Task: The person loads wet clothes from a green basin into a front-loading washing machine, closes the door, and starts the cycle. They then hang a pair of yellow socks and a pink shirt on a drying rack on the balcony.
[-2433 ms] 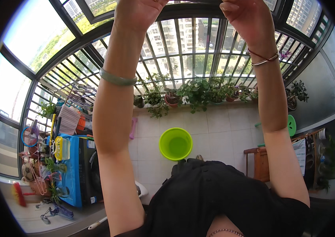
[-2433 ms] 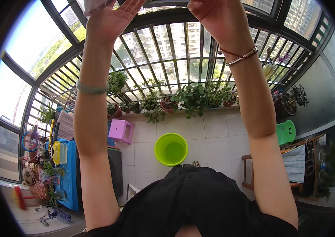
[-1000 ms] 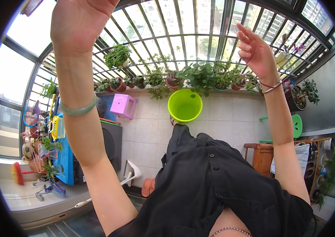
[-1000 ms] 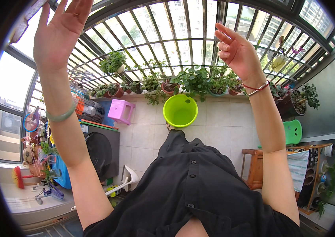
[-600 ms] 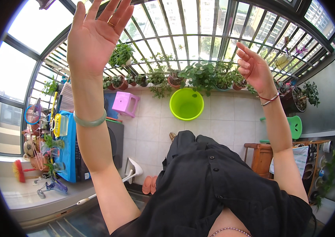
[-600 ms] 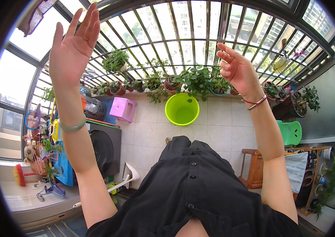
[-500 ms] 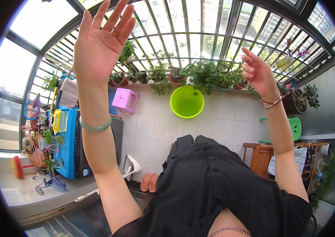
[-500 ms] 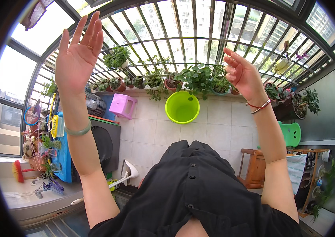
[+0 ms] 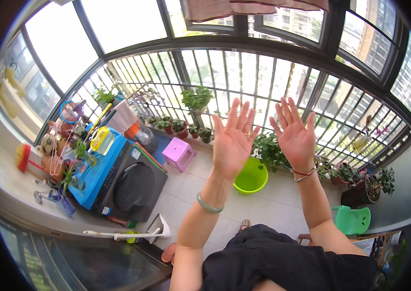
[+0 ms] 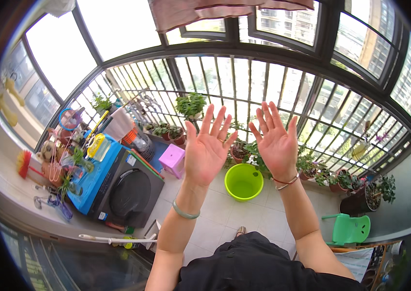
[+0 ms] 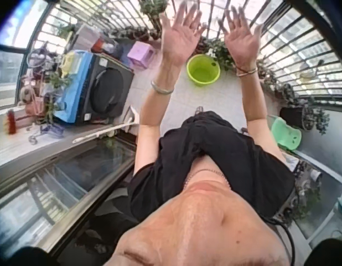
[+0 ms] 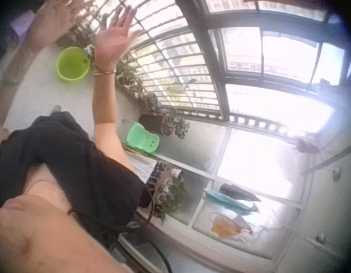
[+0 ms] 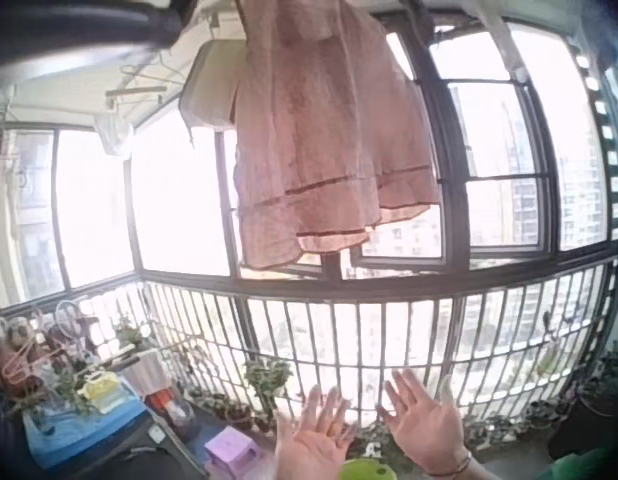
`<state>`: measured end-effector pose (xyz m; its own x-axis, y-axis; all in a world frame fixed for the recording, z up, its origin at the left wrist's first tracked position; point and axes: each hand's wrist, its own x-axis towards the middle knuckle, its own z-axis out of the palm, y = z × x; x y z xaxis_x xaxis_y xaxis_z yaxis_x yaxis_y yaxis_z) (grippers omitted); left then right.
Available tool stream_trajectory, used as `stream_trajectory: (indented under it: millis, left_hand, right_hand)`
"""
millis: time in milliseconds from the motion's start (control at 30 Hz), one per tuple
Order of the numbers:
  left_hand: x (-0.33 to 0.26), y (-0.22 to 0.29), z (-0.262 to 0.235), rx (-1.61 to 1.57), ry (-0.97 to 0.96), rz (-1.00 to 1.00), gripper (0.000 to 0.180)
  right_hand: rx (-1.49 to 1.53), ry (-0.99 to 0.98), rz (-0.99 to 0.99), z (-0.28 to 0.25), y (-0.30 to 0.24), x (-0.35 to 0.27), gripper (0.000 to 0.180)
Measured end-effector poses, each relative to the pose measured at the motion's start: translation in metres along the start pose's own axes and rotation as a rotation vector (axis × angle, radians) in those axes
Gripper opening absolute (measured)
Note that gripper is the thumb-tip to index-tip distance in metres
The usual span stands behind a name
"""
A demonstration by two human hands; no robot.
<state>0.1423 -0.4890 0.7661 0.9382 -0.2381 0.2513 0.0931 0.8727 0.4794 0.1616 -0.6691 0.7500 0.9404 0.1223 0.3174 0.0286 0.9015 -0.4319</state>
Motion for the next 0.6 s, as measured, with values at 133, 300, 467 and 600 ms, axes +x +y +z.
stream_trajectory:
  millis: [133, 300, 467, 600]
  left_hand:
    - [-0.074, 0.014, -0.011, -0.009, -0.005, 0.041, 0.066]
    - [-0.220, 0.040, -0.027, -0.064, 0.209, 0.238, 0.063]
    - [-0.380, 0.051, -0.015, -0.081, 0.388, 0.559, 0.061]
    - [-0.499, 0.047, 0.014, -0.065, 0.522, 0.822, 0.060]
  right_hand:
    - [0.047, -0.064, 0.077, 0.037, 0.028, -0.041, 0.069]
    - [0.185, -0.089, 0.405, 0.059, 0.103, -0.115, 0.064]
    - [0.307, -0.129, 0.773, 0.119, 0.186, -0.212, 0.067]
    - [0.389, -0.211, 1.077, 0.168, 0.243, -0.298, 0.067]
